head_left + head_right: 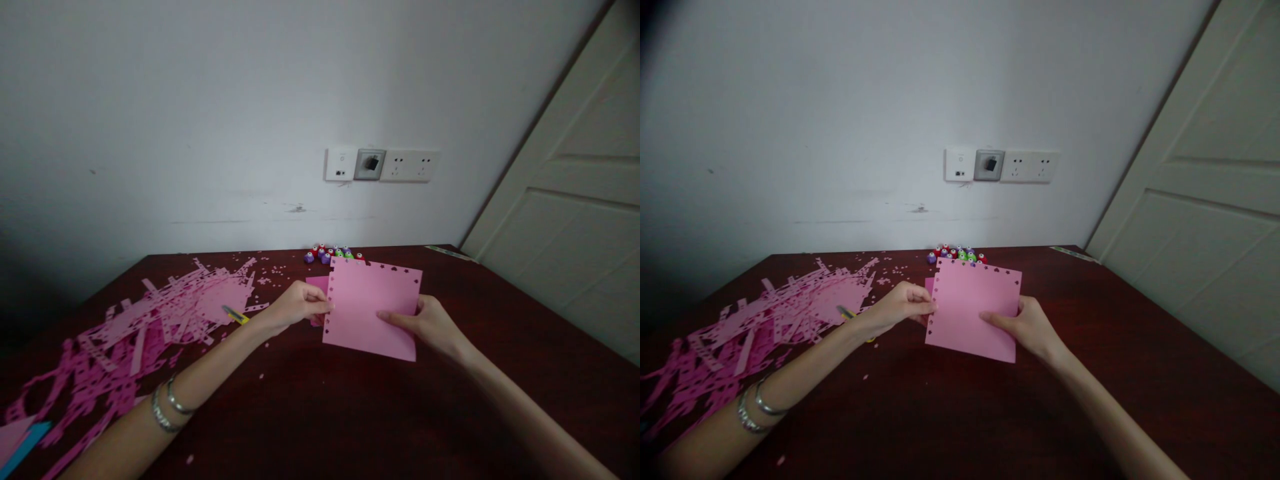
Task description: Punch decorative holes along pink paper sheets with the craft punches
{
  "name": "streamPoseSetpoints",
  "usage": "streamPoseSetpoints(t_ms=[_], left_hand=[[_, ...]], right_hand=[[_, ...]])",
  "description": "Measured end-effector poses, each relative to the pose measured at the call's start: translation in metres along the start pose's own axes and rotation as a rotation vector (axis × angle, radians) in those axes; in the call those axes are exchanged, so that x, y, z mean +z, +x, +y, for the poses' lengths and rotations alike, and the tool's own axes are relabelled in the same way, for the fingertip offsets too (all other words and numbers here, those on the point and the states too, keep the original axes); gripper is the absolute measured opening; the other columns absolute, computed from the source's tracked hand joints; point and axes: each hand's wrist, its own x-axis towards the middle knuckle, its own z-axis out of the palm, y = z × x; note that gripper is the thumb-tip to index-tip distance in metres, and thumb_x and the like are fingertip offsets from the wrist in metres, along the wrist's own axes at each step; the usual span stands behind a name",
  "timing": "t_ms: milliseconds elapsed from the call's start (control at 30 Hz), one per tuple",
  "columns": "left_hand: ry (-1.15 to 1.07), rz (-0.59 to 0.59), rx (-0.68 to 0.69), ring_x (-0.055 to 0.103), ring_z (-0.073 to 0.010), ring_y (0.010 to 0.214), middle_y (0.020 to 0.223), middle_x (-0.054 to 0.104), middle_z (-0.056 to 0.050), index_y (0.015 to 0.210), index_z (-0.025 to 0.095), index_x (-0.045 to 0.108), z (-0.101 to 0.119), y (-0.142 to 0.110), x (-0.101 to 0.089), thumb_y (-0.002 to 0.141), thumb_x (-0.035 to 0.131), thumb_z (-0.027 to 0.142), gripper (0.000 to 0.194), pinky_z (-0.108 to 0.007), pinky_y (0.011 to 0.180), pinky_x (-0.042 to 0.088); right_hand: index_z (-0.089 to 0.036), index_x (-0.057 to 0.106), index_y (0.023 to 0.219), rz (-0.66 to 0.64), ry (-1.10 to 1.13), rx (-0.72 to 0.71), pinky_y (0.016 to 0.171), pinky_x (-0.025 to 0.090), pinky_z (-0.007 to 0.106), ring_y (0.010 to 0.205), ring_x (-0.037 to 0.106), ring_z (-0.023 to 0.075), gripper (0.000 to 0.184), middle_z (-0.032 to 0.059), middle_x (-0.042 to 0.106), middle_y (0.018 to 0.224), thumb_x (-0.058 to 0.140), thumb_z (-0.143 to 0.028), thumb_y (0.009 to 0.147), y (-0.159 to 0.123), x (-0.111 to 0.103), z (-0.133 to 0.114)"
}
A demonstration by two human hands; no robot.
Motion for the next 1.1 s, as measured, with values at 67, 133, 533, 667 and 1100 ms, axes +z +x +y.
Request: streamPoseSetpoints(t_ms=[67, 133, 533, 667, 1100], left_hand=[[0.004, -0.012, -0.003, 0.057, -0.0098, 0.057, 0.065, 0.065, -0.004, 0.067, 0.012, 0.064, -0.001, 0.001, -0.002, 0.067, 0.07, 0.032, 0.022, -0.024, 0.058, 0.046], [0.001, -0.021, -0.009, 0.057, -0.0098, 0.057, 0.065, 0.065, -0.004, 0.067, 0.012, 0.064, -0.002, 0.001, -0.003, 0.067, 0.07, 0.032, 0.021, -0.024, 0.058, 0.046], [-0.083, -0.083, -0.039, 0.061, -0.0121, 0.063, 0.068, 0.066, -0.005, 0.069, 0.012, 0.065, -0.004, 0.001, -0.008, 0.067, 0.072, 0.029, 0.018, -0.029, 0.067, 0.049], [-0.082, -0.132, -0.026, 0.064, -0.0146, 0.069, 0.074, 0.068, -0.009, 0.075, 0.011, 0.067, -0.001, 0.0, -0.014, 0.07, 0.069, 0.031, 0.02, -0.032, 0.073, 0.05], [-0.08, -0.159, -0.079, 0.064, -0.015, 0.069, 0.08, 0.068, -0.009, 0.086, 0.013, 0.067, 0.0, 0.001, -0.018, 0.065, 0.073, 0.029, 0.027, -0.032, 0.07, 0.051]], right_hand=[[-0.014, 0.069, 0.079, 0.005, -0.018, -0.019, 0.059, 0.056, 0.033, 0.071, 0.067, 0.0248, 0.03, 0.0109, 0.071, 0.081, 0.074, -0.036, 0.059, -0.001, 0.0, -0.001], [-0.013, 0.069, 0.078, 0.008, -0.034, -0.029, 0.057, 0.056, 0.032, 0.07, 0.067, 0.0244, 0.03, 0.0103, 0.071, 0.078, 0.074, -0.036, 0.058, -0.001, 0.0, -0.002], [-0.013, 0.069, 0.077, 0.009, -0.041, -0.006, 0.053, 0.054, 0.029, 0.066, 0.066, 0.0218, 0.032, 0.009, 0.071, 0.078, 0.074, -0.038, 0.057, 0.0, -0.003, 0.001], [-0.015, 0.07, 0.078, 0.012, -0.061, -0.012, 0.051, 0.054, 0.028, 0.063, 0.066, 0.0215, 0.032, 0.007, 0.071, 0.075, 0.074, -0.039, 0.057, -0.001, -0.004, -0.001], [-0.011, 0.067, 0.083, 0.017, 0.115, 0.055, 0.063, 0.056, 0.035, 0.071, 0.067, 0.0239, 0.032, 0.012, 0.071, 0.086, 0.075, -0.032, 0.059, 0.002, -0.002, 0.005]])
